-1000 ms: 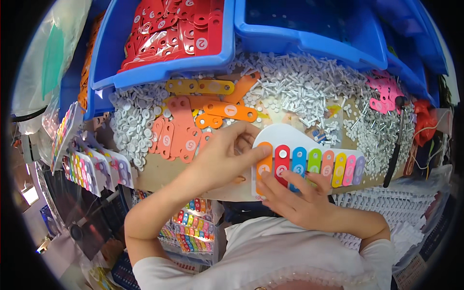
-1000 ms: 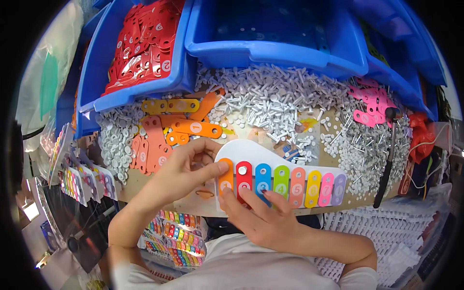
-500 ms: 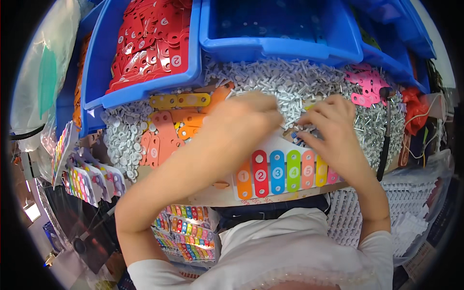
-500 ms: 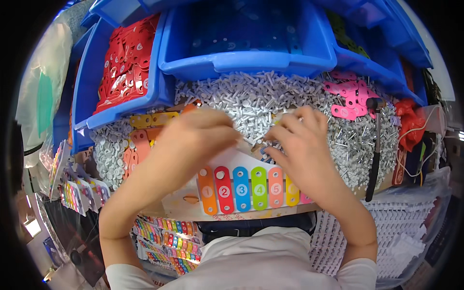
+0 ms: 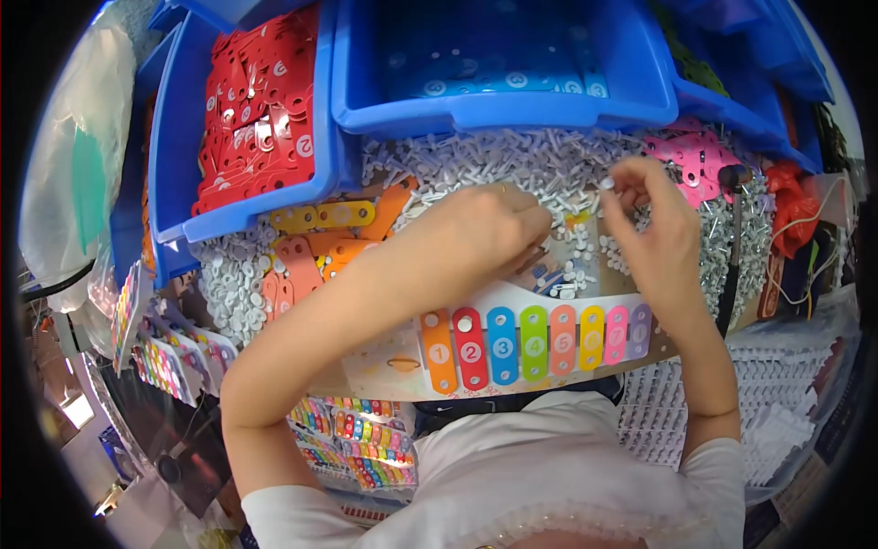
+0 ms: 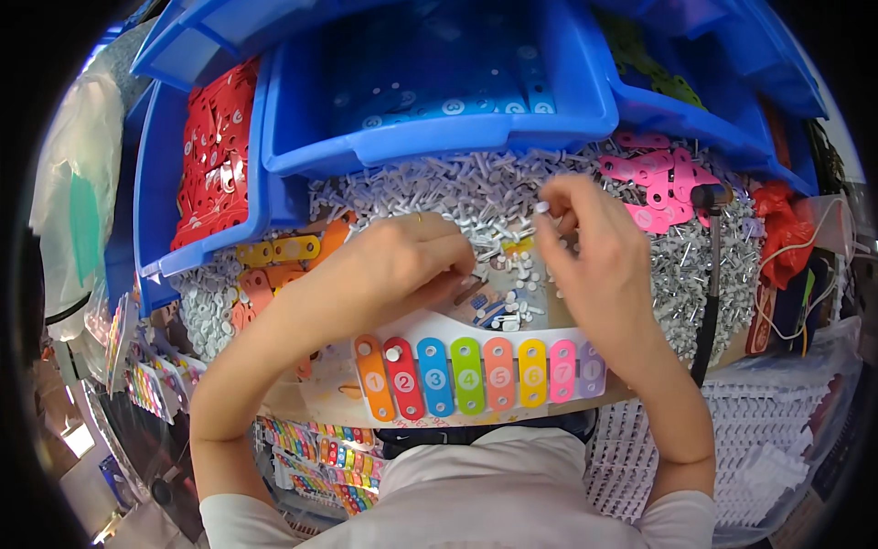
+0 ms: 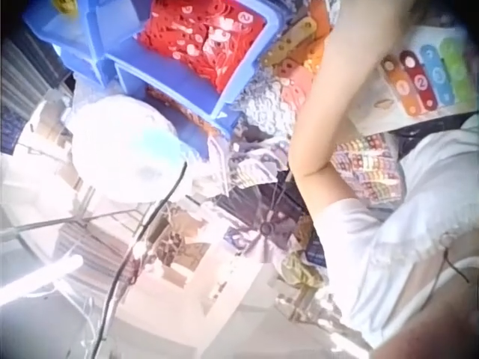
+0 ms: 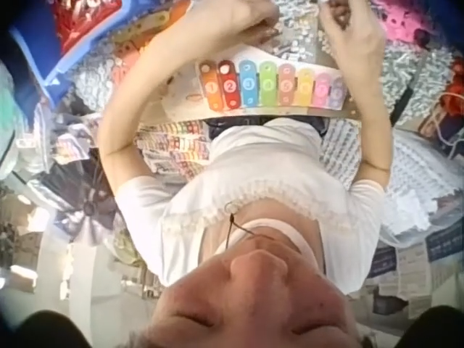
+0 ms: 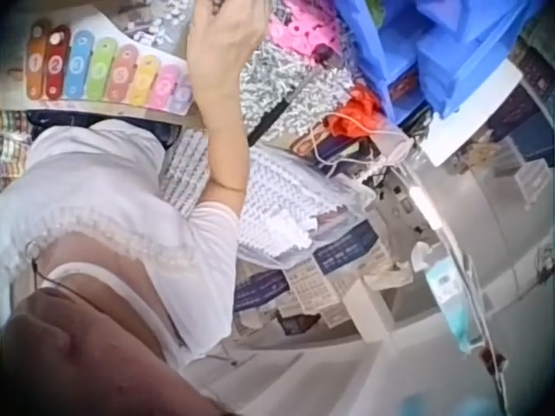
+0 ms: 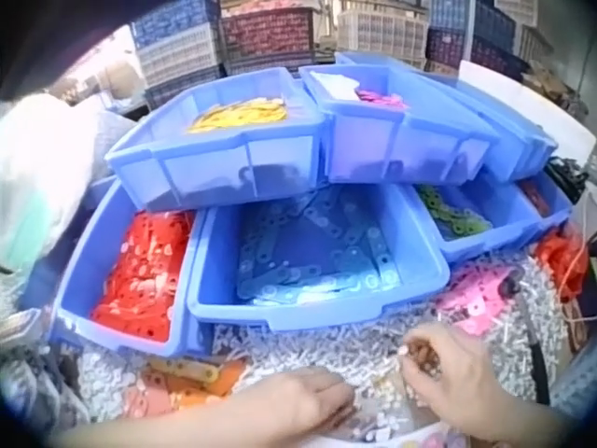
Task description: Assembling plastic toy xylophones and testing the keys with a mallet in a factory setting.
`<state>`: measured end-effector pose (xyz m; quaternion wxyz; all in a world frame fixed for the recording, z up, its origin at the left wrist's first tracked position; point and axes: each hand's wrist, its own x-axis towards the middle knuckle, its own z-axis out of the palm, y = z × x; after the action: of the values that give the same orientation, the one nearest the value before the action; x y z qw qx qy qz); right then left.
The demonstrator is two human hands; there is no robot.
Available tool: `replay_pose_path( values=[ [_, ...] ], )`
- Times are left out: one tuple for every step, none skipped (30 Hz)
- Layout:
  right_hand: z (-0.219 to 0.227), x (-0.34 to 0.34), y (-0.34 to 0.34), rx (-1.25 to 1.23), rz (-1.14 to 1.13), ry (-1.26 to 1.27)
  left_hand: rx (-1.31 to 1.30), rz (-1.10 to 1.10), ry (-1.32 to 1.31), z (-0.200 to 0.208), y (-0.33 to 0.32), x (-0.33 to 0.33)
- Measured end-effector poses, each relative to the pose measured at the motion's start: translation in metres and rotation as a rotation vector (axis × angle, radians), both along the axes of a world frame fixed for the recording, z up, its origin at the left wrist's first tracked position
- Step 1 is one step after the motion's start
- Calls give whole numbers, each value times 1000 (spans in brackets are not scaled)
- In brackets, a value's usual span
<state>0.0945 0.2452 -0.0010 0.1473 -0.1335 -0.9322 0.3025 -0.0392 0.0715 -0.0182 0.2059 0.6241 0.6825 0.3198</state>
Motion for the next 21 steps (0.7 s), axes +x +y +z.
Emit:
replay_pose_path(
  values=[
    [4,0,-2,-30,4,25,-4,4,1,-1,1,0],
    [7,1,-5,-61,9,50,65,39,31,-2,1,0],
    [9,6,-7,-22,97,79,136,74,61,-1,1,1],
    [11,11,-14,-25,100,81,134,76,63,1,-1,0],
    [15,17,-24,-134,36,69,157,69,119,8,-3,0],
    [17,21,-30,-241,-28,57,181,61,175,12,-5,0],
    [14,23,-34,-352,-76,83,184,58,174,13,-6,1],
    [14,27,-35,-344,-73,83,74,-25,178,13,-4,2],
    [14,31,-35,-428,-95,43,-35,-107,182,13,-2,3],
    [14,36,-37,-512,-116,3,-28,-102,183,13,0,7],
    [13,41,-38,-508,-114,3,-70,-129,261,12,3,11],
    [12,46,-41,-387,-8,38,-113,-155,340,11,4,15],
    [13,51,-43,-266,99,72,-113,-150,340,11,2,16],
    [14,55,-48,-268,107,76,-86,-129,364,11,0,17],
    [15,60,-54,-295,141,75,-61,-106,389,12,-3,17],
    [16,63,-60,-324,177,73,-70,-97,393,15,-11,16],
    [15,64,-66,-331,182,80,29,19,256,17,-22,13],
    [14,66,-73,-374,206,49,132,126,110,17,-31,12],
    [12,68,-79,-419,231,17,178,294,35,17,-41,17],
    [11,70,-82,-460,250,-14,204,382,-44,26,-51,21],
    [10,73,-86,-409,320,21,212,443,-106,31,-68,30]
  ],
)
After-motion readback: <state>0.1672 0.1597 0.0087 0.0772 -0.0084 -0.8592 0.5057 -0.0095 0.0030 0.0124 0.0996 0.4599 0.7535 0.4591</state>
